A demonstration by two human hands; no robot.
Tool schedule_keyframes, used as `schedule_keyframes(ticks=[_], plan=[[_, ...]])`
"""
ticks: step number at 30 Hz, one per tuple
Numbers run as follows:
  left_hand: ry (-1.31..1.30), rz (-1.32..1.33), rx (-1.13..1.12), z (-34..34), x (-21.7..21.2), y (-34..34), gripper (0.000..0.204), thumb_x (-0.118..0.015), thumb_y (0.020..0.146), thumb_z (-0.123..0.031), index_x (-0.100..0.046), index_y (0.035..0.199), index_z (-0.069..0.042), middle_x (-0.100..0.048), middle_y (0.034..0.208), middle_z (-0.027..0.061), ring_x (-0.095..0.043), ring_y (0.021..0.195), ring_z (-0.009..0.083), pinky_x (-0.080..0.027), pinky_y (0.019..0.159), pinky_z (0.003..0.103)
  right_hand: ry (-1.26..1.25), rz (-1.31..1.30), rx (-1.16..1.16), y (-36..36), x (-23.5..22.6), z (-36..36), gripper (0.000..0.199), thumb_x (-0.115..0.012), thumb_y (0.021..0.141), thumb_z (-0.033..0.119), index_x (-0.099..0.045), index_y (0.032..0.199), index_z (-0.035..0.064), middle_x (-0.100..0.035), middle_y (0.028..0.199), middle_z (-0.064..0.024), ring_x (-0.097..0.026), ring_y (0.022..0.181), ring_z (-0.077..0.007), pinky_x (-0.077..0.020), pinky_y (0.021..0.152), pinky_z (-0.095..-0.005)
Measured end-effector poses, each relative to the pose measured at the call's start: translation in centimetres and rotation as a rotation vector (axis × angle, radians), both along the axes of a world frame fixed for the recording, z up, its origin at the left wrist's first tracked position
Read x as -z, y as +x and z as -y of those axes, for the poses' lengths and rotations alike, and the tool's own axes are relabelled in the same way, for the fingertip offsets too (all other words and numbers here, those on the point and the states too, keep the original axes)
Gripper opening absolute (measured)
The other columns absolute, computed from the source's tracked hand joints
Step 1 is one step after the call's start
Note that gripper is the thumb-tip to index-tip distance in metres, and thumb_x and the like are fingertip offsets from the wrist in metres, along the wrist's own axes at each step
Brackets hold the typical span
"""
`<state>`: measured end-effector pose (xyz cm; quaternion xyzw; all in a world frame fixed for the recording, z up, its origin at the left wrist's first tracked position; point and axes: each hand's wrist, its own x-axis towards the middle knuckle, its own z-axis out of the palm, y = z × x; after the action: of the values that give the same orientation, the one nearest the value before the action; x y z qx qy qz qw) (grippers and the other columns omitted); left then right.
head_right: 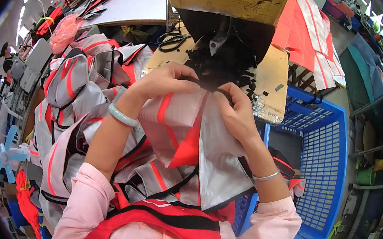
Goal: The person uses a sewing machine to stitch a black strap onto the edge of a grey and red fabric bag. They repeatedly pick up bags from a pile, align the strap, feed the fabric through the machine, and place the finished items into a blue basket.
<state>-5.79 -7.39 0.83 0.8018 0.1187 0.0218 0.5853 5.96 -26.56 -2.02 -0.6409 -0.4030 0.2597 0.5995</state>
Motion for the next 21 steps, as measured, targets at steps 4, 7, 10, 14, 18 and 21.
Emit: schedule_keyframes(ticks=[4, 7, 10, 14, 18, 21], plan=[[-0.076, -0.034, -0.049, -1.4, 0.2, 1.3, 0.040, -0.072, 0.076, -0.025, -0.064, 0.102, 0.004, -0.065, 0.089, 0.0049, -0.057, 0.082, 0.0100, -0.045, 0.072, 0.024, -0.055, -0.023, 0.007, 1.0, -0.6, -1.4, 0.017, -0.055, 0.088, 0.016, -0.056, 0.094, 0.0002, -0.059, 0.082, -0.0010, -0.049, 0.078, -0.0060, -0.0421, 0.071, -0.0223], [-0.087, -0.043, -0.096, -2.3, -0.1, 2.0, 0.036, -0.072, 0.076, -0.019, -0.063, 0.102, 0.004, -0.065, 0.091, 0.0034, -0.058, 0.081, 0.0080, -0.046, 0.073, 0.021, -0.059, -0.057, 0.026, 1.6, -0.6, -2.5, 0.020, -0.055, 0.088, 0.018, -0.057, 0.095, -0.0003, -0.059, 0.083, -0.0012, -0.050, 0.078, -0.0064, -0.0426, 0.070, -0.0227], [-0.144, -0.055, -0.119, -3.5, 0.4, 2.7, 0.036, -0.072, 0.076, -0.016, -0.062, 0.104, 0.004, -0.065, 0.092, 0.0037, -0.060, 0.081, 0.0078, -0.047, 0.074, 0.020, -0.087, -0.082, 0.025, 2.2, -0.5, -3.5, 0.022, -0.055, 0.087, 0.020, -0.057, 0.096, -0.0005, -0.059, 0.082, -0.0009, -0.050, 0.077, -0.0061, -0.0426, 0.069, -0.0227], [-0.144, -0.092, -0.152, -4.0, 0.4, 3.7, 0.040, -0.074, 0.074, -0.017, -0.061, 0.106, 0.004, -0.065, 0.092, 0.0053, -0.061, 0.081, 0.0091, -0.048, 0.074, 0.021, -0.128, -0.166, 0.021, 3.2, -0.1, -4.2, 0.022, -0.055, 0.087, 0.020, -0.058, 0.096, 0.0000, -0.058, 0.081, 0.0000, -0.050, 0.076, -0.0051, -0.0424, 0.068, -0.0221], [-0.224, -0.118, -0.151, -4.9, 1.2, 4.5, 0.040, -0.074, 0.074, -0.017, -0.061, 0.105, 0.005, -0.066, 0.092, 0.0056, -0.061, 0.082, 0.0092, -0.048, 0.074, 0.021, -0.149, -0.224, 0.005, 3.8, 0.3, -5.1, 0.022, -0.056, 0.086, 0.021, -0.059, 0.096, 0.0007, -0.058, 0.081, 0.0009, -0.051, 0.075, -0.0045, -0.0425, 0.067, -0.0217], [-0.254, -0.121, -0.131, -5.6, 1.8, 5.3, 0.038, -0.073, 0.074, -0.016, -0.061, 0.104, 0.005, -0.066, 0.092, 0.0059, -0.061, 0.081, 0.0093, -0.048, 0.075, 0.021, -0.149, -0.265, 0.007, 4.3, 0.4, -5.5, 0.022, -0.057, 0.086, 0.021, -0.059, 0.096, 0.0011, -0.057, 0.081, 0.0012, -0.051, 0.074, -0.0048, -0.0425, 0.066, -0.0217]])
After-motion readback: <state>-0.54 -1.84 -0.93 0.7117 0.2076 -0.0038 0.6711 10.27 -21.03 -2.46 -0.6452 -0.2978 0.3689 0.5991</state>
